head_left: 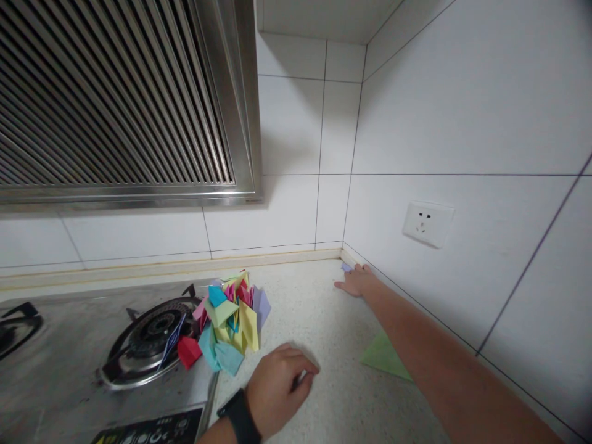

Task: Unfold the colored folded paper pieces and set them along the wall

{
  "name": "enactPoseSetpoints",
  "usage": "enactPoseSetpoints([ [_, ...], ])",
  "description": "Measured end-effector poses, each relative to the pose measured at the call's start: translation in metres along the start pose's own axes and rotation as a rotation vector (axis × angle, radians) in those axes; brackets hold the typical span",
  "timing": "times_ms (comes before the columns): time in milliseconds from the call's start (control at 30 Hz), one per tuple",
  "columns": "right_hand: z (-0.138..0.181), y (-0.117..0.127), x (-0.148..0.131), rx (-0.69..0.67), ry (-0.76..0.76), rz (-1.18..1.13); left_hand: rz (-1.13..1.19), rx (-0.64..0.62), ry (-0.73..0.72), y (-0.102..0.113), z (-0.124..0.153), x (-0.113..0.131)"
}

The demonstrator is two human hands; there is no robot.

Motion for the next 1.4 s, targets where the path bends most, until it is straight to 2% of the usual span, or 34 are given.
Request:
enactPoseSetpoints([
  [133,0.01,0.011,-0.011,0.013,0.039,0.008,-0.021,-0.007,-0.006,0.0,0.0,0.0],
  [267,0.035,0.025,-0.044,0.022,0.148,0.007,-0.031,0.0,-0.022,0.001,0.001,0.001],
  [367,0.075,0.04,-0.088,0.109,0.368,-0.067,-0.03,0.001,-0.034,0.002,0.001,0.003],
  [500,0.149,0.061,-0.149,0.256,0.626,-0.293,-0.062,0.002,-0.045,0.002,0.003,0.005],
  [567,0.181,0.064,-0.173,0.289,0.675,-0.384,-0.109,0.01,-0.044,0.002,0.004,0.005],
  [667,0.21,0.059,-0.193,0.35,0.639,-0.533,-0.208,0.008,-0.04,0.002,0.008,0.004],
  [767,0.213,0.042,-0.196,0.394,0.554,-0.707,-0.294,-0.004,-0.044,0.003,0.01,0.004],
  [900,0.199,0.021,-0.189,0.353,0.498,-0.827,-0.354,-0.03,-0.098,0.009,0.011,0.008],
  [1167,0.194,0.014,-0.181,0.301,0.548,-0.766,-0.474,-0.085,-0.146,0.016,0.017,0.017],
  [1300,0.189,0.012,-0.176,0.294,0.512,-0.708,-0.542,-0.107,-0.139,0.021,0.019,0.019],
  [1400,0.184,0.009,-0.172,0.288,0.493,-0.689,-0.615,-0.059,-0.087,0.031,0.02,0.015],
])
Point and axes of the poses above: each hand's wrist, its own z-axis away from the middle knuckle, its own y-axis out of the back of the hand, x = y × z, the point moved 4 cm from there along -z, towards the middle knuckle, and after that the axes turned 4 degrees about -z, right-handed, at the moved point
